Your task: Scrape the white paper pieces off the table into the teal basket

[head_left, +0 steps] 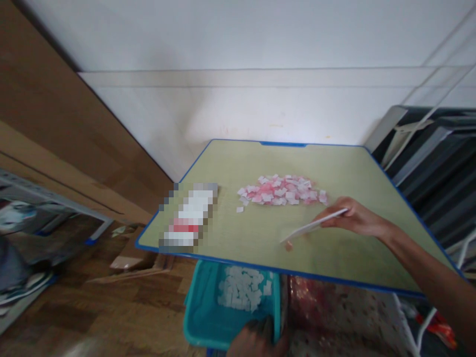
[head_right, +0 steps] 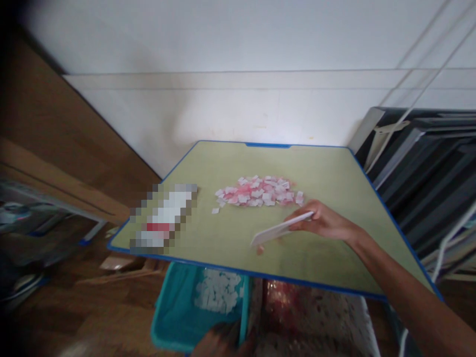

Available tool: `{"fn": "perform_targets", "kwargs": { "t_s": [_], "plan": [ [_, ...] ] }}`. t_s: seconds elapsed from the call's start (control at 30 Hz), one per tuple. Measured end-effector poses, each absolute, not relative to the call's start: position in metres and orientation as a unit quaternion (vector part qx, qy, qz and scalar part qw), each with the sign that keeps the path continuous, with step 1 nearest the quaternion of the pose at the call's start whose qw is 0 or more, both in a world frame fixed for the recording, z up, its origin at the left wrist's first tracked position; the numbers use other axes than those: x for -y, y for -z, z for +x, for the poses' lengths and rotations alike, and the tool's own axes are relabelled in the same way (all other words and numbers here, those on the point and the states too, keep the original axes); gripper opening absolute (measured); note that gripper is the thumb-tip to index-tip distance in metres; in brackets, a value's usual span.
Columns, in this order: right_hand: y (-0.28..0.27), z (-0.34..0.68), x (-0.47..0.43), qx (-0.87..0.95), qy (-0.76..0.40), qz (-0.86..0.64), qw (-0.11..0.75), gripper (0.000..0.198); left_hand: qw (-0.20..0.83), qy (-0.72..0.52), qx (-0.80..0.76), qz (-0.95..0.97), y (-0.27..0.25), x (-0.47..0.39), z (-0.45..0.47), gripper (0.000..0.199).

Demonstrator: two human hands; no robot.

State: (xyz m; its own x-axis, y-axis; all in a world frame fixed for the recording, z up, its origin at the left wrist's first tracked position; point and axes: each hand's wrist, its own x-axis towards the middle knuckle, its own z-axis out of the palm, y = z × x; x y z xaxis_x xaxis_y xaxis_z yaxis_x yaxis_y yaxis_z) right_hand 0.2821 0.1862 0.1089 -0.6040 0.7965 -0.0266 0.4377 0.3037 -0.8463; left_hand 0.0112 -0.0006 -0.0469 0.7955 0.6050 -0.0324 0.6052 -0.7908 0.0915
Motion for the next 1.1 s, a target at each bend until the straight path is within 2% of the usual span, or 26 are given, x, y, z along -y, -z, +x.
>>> {"fn": "perform_targets", "kwargs": {
  "t_s": [0.17, 0.27, 0.37, 0.6, 1.1],
  "plan": [
    [-0.115, 0.293, -0.173, 0.764, -0.45, -0.422, 0.188, 0.026, 0.054, 0.031, -0.319, 0.946, 0.041, 0.0, 0.01, 0.057],
    [-0.119, 0.288, -0.175, 0.726, -0.46, -0.454, 0.233, 0.025, 0.081, 0.075, -0.317, 0.942, 0.032, -0.002, 0.011, 0.06],
    [-0.123, 0.272, -0.182, 0.692, -0.469, -0.466, 0.29, 0.026, 0.096, 0.105, -0.322, 0.936, 0.024, -0.004, 0.013, 0.056],
    [-0.111, 0.266, -0.204, 0.61, -0.524, -0.496, 0.328, 0.029, 0.102, 0.116, -0.329, 0.932, 0.023, -0.005, 0.013, 0.054],
    [-0.096, 0.278, -0.156, 0.562, -0.534, -0.554, 0.304, 0.028, 0.123, 0.14, -0.321, 0.928, 0.015, -0.008, 0.014, 0.058]
  ]
}}
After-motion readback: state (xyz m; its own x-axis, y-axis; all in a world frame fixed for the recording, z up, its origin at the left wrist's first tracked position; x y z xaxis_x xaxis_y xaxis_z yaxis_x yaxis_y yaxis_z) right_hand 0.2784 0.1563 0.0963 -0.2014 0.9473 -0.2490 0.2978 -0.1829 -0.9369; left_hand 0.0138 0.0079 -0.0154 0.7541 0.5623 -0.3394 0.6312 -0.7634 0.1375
